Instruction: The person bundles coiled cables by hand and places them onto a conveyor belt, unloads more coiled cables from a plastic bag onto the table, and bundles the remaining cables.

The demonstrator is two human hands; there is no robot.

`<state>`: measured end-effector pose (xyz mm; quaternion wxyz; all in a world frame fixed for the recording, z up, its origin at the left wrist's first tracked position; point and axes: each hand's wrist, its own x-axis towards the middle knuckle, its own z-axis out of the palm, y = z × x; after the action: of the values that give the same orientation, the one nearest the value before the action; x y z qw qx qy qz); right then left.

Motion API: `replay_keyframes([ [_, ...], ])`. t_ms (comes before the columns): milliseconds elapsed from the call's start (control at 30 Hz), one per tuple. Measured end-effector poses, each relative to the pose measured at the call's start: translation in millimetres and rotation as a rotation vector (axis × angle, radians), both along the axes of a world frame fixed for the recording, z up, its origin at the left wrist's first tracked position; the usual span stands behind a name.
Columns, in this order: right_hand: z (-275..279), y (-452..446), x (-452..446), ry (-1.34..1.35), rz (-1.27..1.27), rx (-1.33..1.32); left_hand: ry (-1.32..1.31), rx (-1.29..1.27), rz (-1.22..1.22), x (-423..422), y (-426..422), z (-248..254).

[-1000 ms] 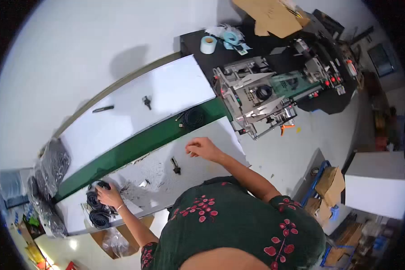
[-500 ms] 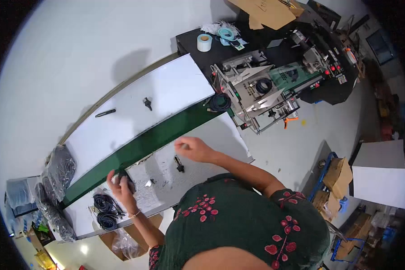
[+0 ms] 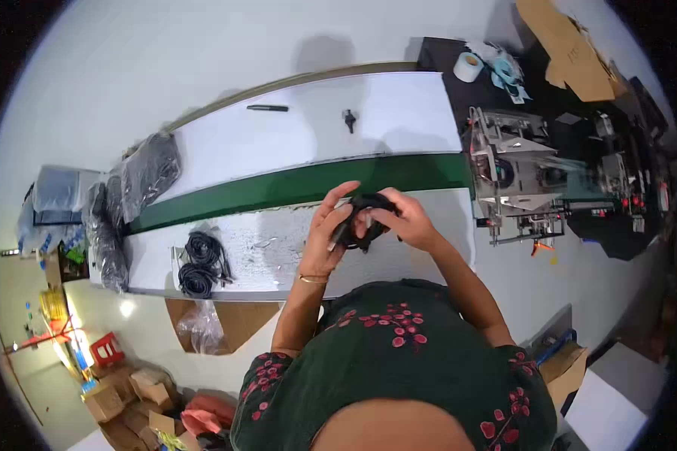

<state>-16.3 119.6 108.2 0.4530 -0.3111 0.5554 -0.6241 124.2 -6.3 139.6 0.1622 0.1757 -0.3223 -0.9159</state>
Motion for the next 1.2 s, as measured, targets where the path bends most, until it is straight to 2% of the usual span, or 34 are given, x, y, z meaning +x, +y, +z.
replay_keyframes([
  [67, 21.7, -1.0, -4.1, -0.072, 0.032, 0.004, 0.030, 0.006, 0.030, -2.2, 1.1, 0.4],
  [200, 19.7, -10.1, -3.9, -0.099, 0.002, -0.103, 0.064, 0.052, 0.073, -2.6, 4.0, 6.2],
  [367, 35.4, -12.0, -2.6, -0.317, 0.031, 0.091, 0.128, -0.070, 0.140, -1.6, 5.8, 10.0],
  [533, 26.1, -13.9, 0.8, -0.188, -0.015, 0.037, 0.186, -0.123, 0.176, -6.3, 4.9, 13.0],
  [667, 46.3, -14.9, 2.5, 0.930, -0.420, -0.150, 0.106, -0.047, 0.289, -15.7, 5.2, 14.1],
  [733, 60.9, -7.7, 15.8, 0.720, -0.215, -0.059, 0.088, -0.071, 0.315, -18.8, 3.9, 0.6],
  [767, 56.3, -7.1, 18.5, 0.736, -0.247, -0.036, 0.101, -0.056, 0.278, -21.9, 4.9, 1.0],
  [867, 32.0, -9.0, 23.8, 0.773, -0.027, -0.063, -0.010, -0.018, 0.319, -23.1, 4.0, 3.0],
  [1067, 33.0, 1.7, 22.9, 0.709, 0.156, 0.035, -0.040, -0.036, 0.284, -17.0, -5.3, 4.6],
  [1100, 31.3, 1.8, 21.5, 0.708, 0.154, 0.033, -0.041, -0.038, 0.283, -16.4, -7.4, 1.4],
  [1167, 25.8, -2.7, 17.0, 0.770, -0.271, -0.175, -0.079, -0.057, 0.268, -13.0, -14.7, -7.7],
  [1200, 33.3, -6.1, 7.5, 0.835, -0.395, -0.160, -0.068, -0.064, 0.253, -11.6, -15.9, -4.8],
])
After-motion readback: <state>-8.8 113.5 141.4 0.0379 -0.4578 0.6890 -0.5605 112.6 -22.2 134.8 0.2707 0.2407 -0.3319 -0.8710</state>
